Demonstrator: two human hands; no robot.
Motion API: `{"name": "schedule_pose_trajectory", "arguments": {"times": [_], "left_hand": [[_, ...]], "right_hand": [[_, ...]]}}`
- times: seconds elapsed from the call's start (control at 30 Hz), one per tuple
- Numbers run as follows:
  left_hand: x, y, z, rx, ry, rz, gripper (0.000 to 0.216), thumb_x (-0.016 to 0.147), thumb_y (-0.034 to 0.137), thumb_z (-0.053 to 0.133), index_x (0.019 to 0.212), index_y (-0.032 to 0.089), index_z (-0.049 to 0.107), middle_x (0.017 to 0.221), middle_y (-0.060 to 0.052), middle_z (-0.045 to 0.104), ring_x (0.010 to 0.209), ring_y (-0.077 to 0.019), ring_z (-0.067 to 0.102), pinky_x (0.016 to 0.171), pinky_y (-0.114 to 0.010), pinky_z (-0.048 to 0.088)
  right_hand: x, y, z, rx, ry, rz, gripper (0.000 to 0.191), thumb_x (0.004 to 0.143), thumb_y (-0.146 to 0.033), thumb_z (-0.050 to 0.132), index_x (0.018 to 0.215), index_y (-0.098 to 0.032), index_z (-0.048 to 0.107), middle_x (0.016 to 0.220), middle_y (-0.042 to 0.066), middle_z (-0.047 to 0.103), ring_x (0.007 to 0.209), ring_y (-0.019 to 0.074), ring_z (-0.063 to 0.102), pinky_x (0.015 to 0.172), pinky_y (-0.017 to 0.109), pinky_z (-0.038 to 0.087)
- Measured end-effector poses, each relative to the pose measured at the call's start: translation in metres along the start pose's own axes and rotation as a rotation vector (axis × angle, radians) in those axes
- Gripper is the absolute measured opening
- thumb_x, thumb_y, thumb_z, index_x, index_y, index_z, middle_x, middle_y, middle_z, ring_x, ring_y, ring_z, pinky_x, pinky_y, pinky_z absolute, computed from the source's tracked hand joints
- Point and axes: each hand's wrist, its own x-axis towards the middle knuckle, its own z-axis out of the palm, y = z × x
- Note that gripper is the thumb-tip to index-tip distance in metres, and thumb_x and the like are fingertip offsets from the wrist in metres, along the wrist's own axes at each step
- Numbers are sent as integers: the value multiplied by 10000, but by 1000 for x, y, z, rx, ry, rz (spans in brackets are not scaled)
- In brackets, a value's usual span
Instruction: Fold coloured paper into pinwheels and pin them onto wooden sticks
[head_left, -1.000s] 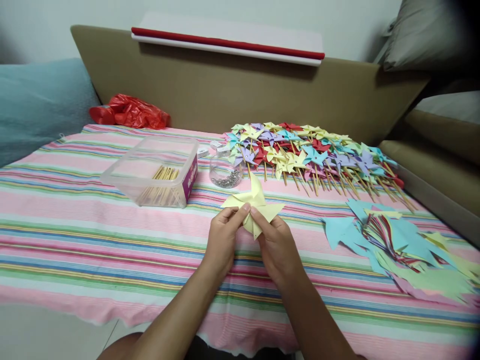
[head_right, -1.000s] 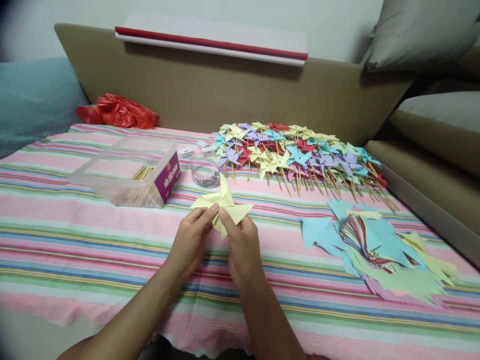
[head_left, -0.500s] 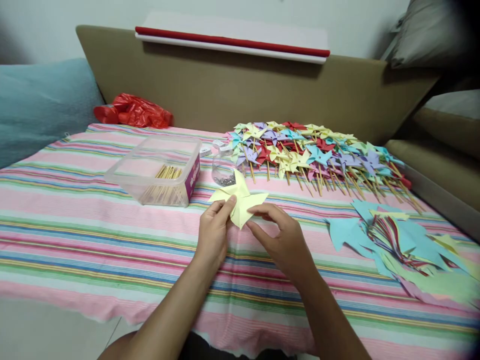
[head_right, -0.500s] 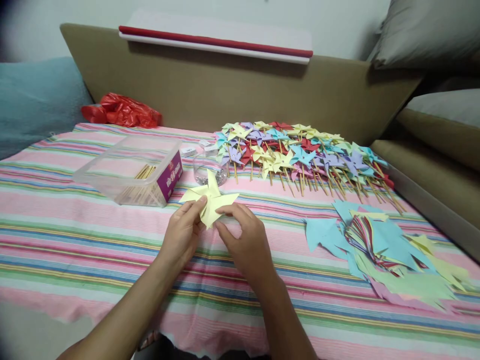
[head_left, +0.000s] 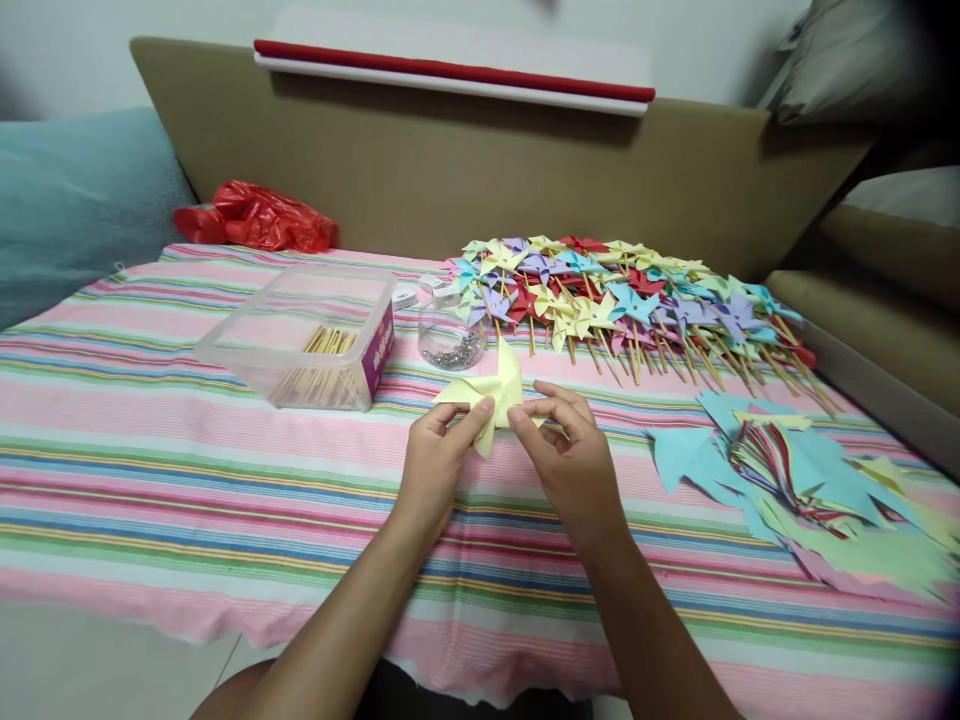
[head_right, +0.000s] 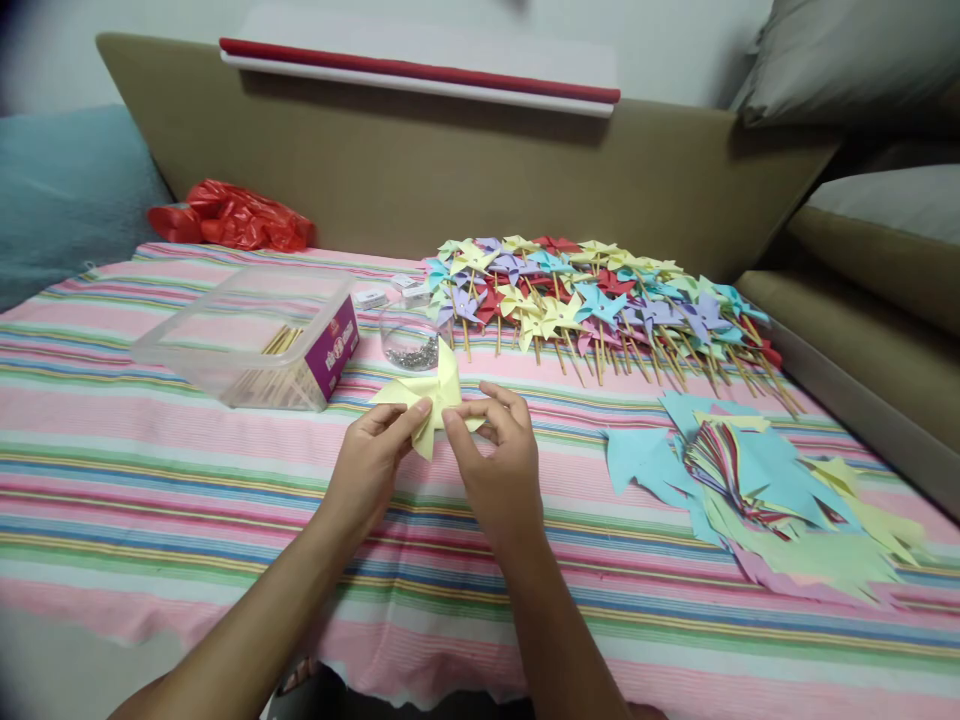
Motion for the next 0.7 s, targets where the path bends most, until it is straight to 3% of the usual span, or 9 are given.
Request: {"name": "schedule_pose_trajectory", "arguments": {"times": [0.7], "left_hand": [[-2,2,0,35,-43,37,244,797,392,801,798,154,750,795,-8,670,762,-136,563,723,-242,445]], "right_hand": [[1,7,3,0,63,-41,132,798,-357,757,771,-228,745,1236,105,610,1239,284,582,867,393,524]]}}
